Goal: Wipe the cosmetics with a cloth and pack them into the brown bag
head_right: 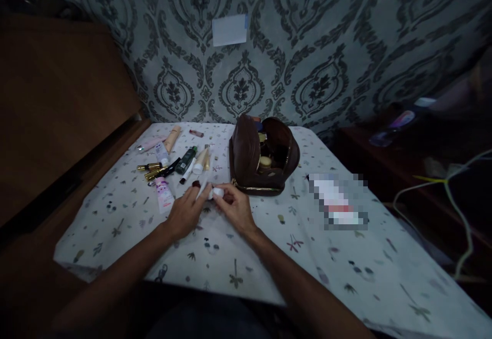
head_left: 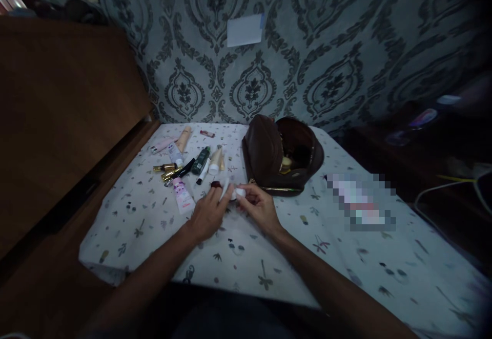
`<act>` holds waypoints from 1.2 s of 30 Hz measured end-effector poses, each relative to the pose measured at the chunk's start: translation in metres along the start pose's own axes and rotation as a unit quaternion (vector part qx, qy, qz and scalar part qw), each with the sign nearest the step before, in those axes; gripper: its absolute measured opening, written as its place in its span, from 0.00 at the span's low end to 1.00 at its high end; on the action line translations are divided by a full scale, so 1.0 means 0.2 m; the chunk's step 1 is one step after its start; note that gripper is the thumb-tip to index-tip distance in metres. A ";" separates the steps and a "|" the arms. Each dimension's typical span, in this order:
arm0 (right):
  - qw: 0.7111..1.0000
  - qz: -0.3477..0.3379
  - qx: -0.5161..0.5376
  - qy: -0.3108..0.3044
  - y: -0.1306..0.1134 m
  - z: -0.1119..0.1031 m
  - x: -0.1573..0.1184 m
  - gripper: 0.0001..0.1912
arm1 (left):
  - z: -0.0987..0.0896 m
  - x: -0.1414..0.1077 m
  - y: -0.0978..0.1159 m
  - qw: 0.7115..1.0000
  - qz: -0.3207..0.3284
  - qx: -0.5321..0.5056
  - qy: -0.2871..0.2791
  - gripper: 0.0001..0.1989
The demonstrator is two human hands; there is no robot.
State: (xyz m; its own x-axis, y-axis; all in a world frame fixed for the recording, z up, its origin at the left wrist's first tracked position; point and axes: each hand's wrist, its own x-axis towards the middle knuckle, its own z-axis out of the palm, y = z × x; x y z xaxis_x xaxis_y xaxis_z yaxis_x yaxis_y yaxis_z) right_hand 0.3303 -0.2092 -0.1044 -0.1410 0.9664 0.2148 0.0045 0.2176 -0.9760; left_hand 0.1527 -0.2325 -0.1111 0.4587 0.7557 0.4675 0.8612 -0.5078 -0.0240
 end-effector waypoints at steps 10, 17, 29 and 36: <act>0.999 0.027 0.022 0.005 -0.01 0.00 0.00 0.19 | 0.01 0.01 -0.06 0.994 -0.106 -0.001 -0.026 0.27; 0.999 -0.020 -0.025 0.039 0.02 -0.01 0.02 0.14 | 0.03 0.01 -0.10 0.991 -0.129 -0.004 -0.036 0.26; 0.994 -0.071 -0.078 0.037 0.03 -0.02 0.02 0.13 | -0.01 0.02 -0.03 0.992 -0.049 -0.104 0.043 0.15; 0.999 0.003 -0.003 0.044 -0.02 -0.01 0.01 0.17 | -0.05 0.03 0.01 0.998 0.003 -0.044 0.038 0.16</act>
State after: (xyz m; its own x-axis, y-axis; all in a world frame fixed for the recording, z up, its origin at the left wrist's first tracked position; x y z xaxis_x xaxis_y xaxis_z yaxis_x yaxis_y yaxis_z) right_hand 0.3320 -0.2075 -0.1008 -0.0530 0.9758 0.2119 0.0102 0.2128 -0.9771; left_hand 0.1549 -0.2341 -0.0992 0.4434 0.7208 0.5327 0.8339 -0.5497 0.0498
